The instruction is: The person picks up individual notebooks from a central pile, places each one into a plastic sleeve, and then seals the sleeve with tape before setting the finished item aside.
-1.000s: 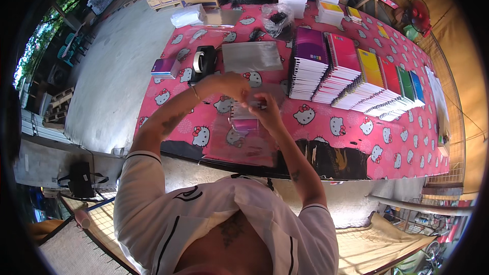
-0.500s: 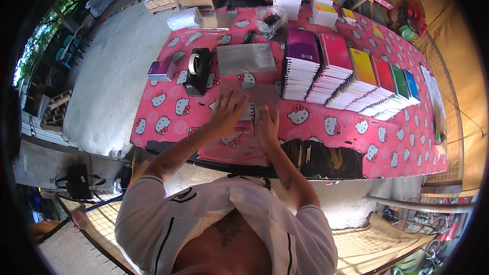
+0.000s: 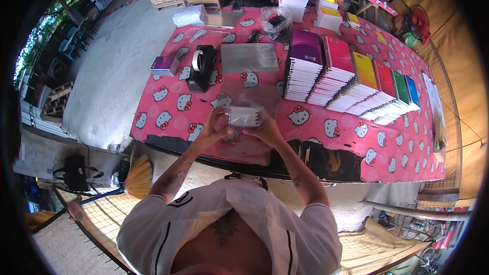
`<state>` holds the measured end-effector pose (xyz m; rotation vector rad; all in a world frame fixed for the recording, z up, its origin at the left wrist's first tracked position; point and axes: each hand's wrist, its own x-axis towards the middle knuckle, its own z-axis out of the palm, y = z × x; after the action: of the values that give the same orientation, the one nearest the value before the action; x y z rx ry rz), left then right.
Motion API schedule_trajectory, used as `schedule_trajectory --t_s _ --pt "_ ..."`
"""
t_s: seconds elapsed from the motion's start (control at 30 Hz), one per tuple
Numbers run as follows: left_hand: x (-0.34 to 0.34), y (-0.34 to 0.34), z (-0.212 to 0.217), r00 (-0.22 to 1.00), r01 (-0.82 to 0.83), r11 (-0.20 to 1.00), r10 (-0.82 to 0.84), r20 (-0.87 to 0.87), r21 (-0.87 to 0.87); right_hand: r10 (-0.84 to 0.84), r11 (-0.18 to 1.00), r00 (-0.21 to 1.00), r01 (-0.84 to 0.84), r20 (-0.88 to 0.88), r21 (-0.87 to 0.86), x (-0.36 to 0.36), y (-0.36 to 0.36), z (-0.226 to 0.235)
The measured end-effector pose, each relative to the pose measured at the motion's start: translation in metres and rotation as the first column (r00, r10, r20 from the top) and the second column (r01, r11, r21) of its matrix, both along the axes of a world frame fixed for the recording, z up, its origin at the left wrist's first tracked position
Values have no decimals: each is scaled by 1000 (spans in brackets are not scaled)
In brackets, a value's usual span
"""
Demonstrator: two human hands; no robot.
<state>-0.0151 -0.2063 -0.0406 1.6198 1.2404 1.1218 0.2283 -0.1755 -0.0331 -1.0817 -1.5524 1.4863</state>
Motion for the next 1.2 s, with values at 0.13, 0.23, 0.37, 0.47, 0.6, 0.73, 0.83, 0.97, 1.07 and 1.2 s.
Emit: schedule_trajectory --t_s 0.13,0.23,0.37,0.47,0.6,0.73,0.83,0.97,1.07,1.2 --pt "18 13 58 999 50 996 -48 -18 72 -40 958 996 16 77 288 -1 3 8" --pt "8 26 56 992 -65 992 53 112 111 -72 971 997 74 -16 226 12 14 15" --pt "-70 84 33 868 -469 862 490 -77 192 -405 813 909 308 100 494 -8 -6 93" --pt "-121 135 8 853 -517 847 497 -161 -125 -335 688 864 -48 376 724 -34 -32 111" --pt "-146 167 2 929 -260 863 346 131 -433 -501 698 635 -105 588 709 -60 -36 98" --pt "-126 148 -32 848 -402 898 439 298 -179 -321 798 755 -110 572 593 -54 -36 94" --pt "-147 134 -59 860 -455 870 485 162 -191 -415 763 732 -44 540 645 -64 -42 103" --pt "-153 135 9 647 -296 905 425 -633 305 -495 771 644 18 583 636 -65 -46 103" --pt "-121 103 51 932 122 984 -69 -356 130 -465 783 646 -19 606 622 -67 -45 99" --pt "-55 71 81 830 556 823 -556 -28 116 -386 809 679 -77 625 583 -72 -38 103"
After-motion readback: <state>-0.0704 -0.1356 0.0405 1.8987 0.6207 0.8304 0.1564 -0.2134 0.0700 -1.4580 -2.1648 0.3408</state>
